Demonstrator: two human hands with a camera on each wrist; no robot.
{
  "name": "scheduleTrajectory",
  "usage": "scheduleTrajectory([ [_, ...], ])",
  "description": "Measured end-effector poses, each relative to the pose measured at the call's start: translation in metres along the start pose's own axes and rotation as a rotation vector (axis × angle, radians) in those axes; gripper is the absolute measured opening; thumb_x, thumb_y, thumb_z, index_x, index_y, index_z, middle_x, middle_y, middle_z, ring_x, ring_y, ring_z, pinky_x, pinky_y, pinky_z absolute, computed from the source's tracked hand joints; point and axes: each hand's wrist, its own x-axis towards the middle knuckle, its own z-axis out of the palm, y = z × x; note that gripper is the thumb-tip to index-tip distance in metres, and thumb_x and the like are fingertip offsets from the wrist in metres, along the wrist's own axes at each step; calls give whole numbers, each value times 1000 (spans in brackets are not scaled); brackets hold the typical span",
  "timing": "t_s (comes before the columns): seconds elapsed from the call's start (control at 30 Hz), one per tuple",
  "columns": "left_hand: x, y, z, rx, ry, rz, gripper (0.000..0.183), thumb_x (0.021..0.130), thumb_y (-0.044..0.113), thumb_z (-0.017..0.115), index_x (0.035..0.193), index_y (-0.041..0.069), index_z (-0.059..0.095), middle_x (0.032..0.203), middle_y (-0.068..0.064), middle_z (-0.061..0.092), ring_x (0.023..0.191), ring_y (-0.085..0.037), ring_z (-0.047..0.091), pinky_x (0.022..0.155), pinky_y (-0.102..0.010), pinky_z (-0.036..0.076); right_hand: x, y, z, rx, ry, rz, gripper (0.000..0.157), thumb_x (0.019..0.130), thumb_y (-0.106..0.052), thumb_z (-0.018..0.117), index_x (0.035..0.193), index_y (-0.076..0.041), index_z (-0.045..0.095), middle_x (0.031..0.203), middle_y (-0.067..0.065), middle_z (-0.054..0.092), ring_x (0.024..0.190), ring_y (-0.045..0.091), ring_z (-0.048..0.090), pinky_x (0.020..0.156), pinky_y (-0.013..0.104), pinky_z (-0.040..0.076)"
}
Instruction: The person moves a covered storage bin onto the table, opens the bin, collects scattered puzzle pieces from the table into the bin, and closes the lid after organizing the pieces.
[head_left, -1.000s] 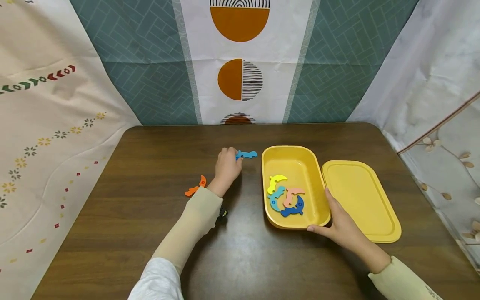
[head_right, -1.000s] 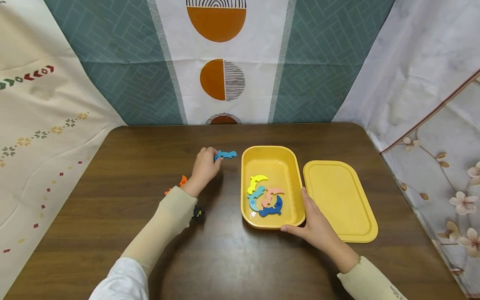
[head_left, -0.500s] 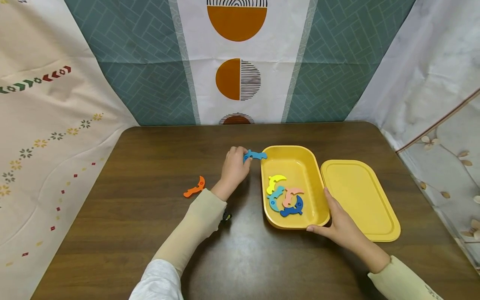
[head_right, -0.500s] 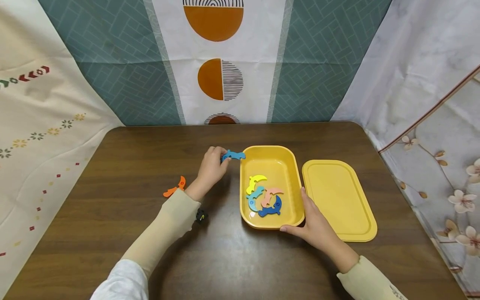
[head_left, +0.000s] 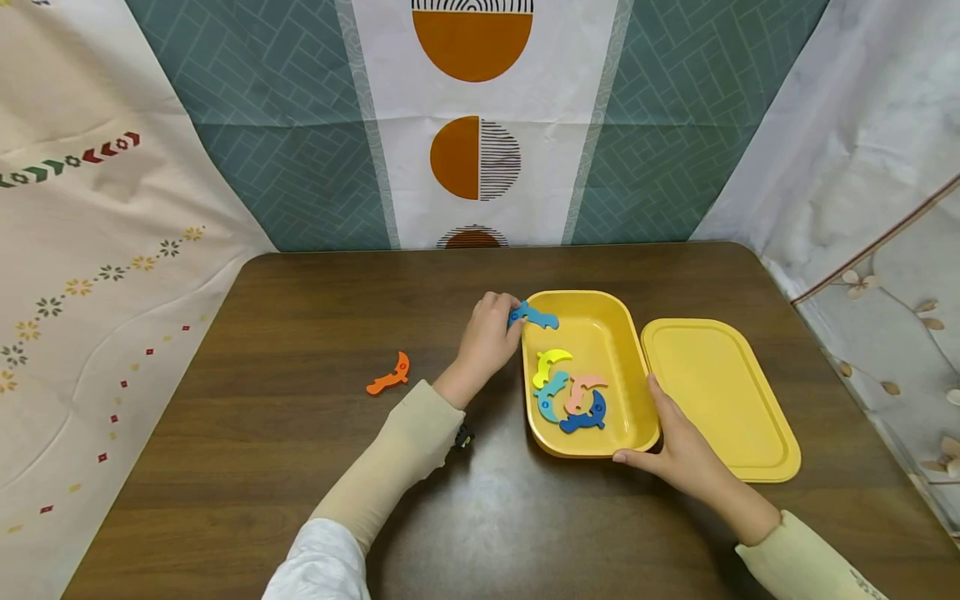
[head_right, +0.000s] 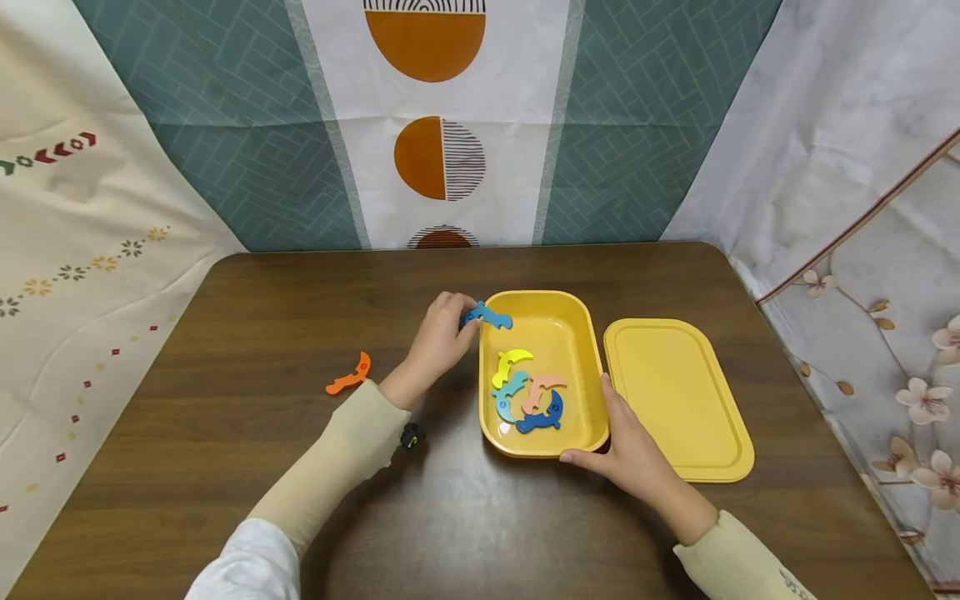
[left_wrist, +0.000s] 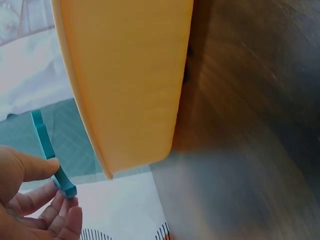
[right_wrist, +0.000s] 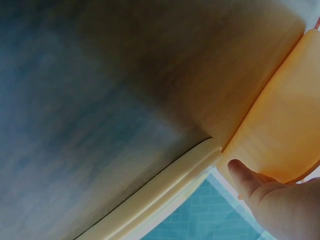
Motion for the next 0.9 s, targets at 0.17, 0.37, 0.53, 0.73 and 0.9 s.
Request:
scheduleTrajectory([
  [0.17, -2, 7, 1, -1, -15, 42, 26, 93, 14, 61, 115, -1, 60, 111, -15, 57, 102, -27, 53, 88, -35, 49, 0, 0, 0, 0, 2, 0, 119, 70, -36, 83, 151, 3, 4, 151, 32, 19, 134, 51, 28, 101, 63, 30],
  [0.37, -3, 14, 5, -5, -33, 61, 27, 93, 15, 61, 116, 1, 61, 111, -13, 57, 100, -24, 52, 86, -32, 49, 0, 0, 0, 2, 3, 0, 119, 70, -36, 83, 151, 2, 4, 151, 32, 18, 134, 51, 27, 101, 64, 29],
  [0.53, -4, 19, 7, -9, -45, 68, 27, 93, 14, 61, 117, 2, 61, 111, -12, 56, 101, -24, 51, 88, -31, 49, 0, 0, 0, 5, 0, -1, 119, 71, -36, 83, 151, 2, 4, 152, 32, 17, 135, 51, 26, 101, 64, 29],
  [0.73, -4, 24, 10, -6, -74, 78, 28, 93, 15, 60, 118, 4, 61, 111, -11, 56, 100, -22, 50, 88, -29, 48, 0, 1, 0, 3, 2, -5, 119, 71, -36, 83, 151, 2, 3, 151, 32, 18, 135, 51, 26, 101, 64, 29],
  [0.9, -6, 28, 14, 4, -84, 100, 27, 93, 15, 60, 117, 4, 61, 111, -11, 56, 100, -23, 50, 89, -30, 47, 1, 1, 0, -1, 4, -8, 119, 71, -36, 83, 151, 2, 3, 151, 32, 18, 134, 50, 27, 101, 64, 29],
])
